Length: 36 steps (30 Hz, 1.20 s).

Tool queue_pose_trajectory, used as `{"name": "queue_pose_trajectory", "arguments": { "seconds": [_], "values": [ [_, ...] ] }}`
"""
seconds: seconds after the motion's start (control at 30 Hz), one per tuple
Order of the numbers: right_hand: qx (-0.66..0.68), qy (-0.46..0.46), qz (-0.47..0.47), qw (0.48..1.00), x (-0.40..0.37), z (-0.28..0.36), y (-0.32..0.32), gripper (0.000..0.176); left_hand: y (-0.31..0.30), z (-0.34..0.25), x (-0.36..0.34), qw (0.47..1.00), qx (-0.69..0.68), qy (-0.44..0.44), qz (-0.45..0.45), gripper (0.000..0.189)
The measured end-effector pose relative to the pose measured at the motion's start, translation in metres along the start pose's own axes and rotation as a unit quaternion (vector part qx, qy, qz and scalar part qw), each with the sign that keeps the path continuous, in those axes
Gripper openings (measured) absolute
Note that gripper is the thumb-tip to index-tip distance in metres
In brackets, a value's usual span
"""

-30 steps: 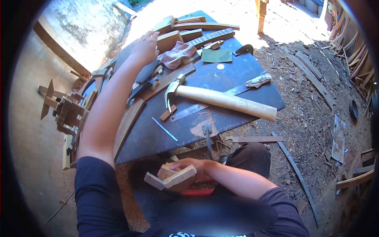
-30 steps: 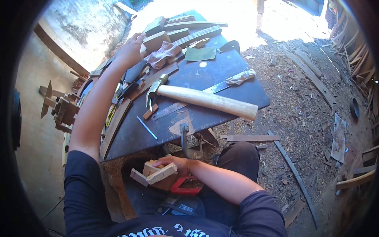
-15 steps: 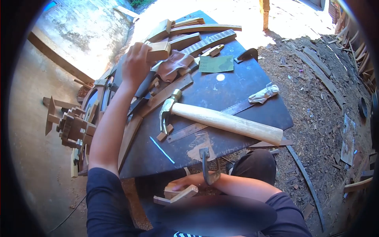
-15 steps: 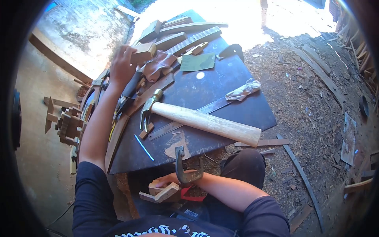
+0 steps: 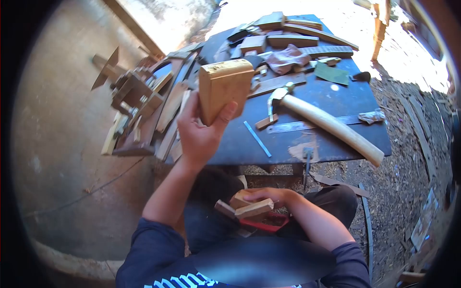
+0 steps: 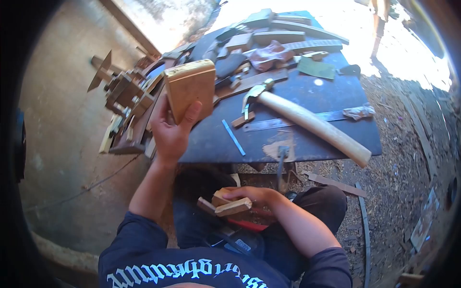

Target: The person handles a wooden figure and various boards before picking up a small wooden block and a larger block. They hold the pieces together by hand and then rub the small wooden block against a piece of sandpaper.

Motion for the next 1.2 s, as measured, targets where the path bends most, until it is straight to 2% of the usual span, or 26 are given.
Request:
{"name": "queue_pose_trajectory", "arguments": {
  "seconds": [0.03,0.2,0.3,0.33,0.43,0.5,0.67,0.83,0.97,1.07,1.13,1.2],
  "values": [
    [-0.014,0.0,-0.007,1.0,-0.004,0.005,0.006,0.058,-0.003,0.003,-0.012,0.993,-0.093,-0.076,-0.001,0.04],
    [0.008,0.009,-0.033,0.999,0.0,-0.002,0.003,0.059,-0.029,0.02,-0.06,0.956,-0.216,-0.196,-0.011,0.037],
    [0.014,0.004,-0.04,0.999,0.001,-0.004,-0.003,0.059,-0.037,0.031,-0.09,0.857,-0.353,-0.375,0.014,0.046],
    [0.028,0.009,-0.033,0.999,0.004,-0.008,-0.008,0.059,-0.038,0.023,-0.094,0.823,-0.371,-0.429,0.012,0.054],
    [0.034,0.023,-0.076,0.996,0.004,-0.013,-0.018,0.058,-0.04,0.029,-0.11,0.673,-0.54,-0.505,0.019,0.058],
    [0.021,0.02,-0.076,0.997,0.002,-0.01,-0.019,0.056,-0.04,0.029,-0.115,0.574,-0.636,-0.514,0.055,0.061],
    [0.027,0.026,-0.087,0.995,-0.001,-0.011,-0.019,0.054,-0.037,0.03,-0.124,0.534,-0.677,-0.495,0.105,0.062],
    [0.037,0.025,-0.093,0.995,-0.005,-0.012,-0.019,0.052,-0.034,0.032,-0.133,0.465,-0.721,-0.495,0.135,0.069],
    [0.024,0.015,-0.084,0.996,-0.004,-0.014,-0.023,0.053,-0.029,0.042,-0.141,0.378,-0.787,-0.409,0.265,0.08],
    [-0.001,0.007,-0.088,0.996,-0.005,-0.013,-0.02,0.054,-0.031,0.042,-0.143,0.391,-0.769,-0.4,0.309,0.085],
    [0.007,0.01,-0.097,0.995,-0.006,-0.013,-0.019,0.054,-0.036,0.044,-0.148,0.438,-0.732,-0.446,0.272,0.082],
    [0.011,0.012,-0.097,0.995,-0.007,-0.014,-0.021,0.054,-0.043,0.042,-0.152,0.515,-0.671,-0.486,0.219,0.08]
  ]
}}
Point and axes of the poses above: each hand's wrist, its own x-axis towards the middle knuckle, its own y-axis out of the palm, z = x × y, the point moved 5 cm from there along x, towards the middle knuckle, and after that the axes turned 7 degrees about -z, right-handed, at the moved point
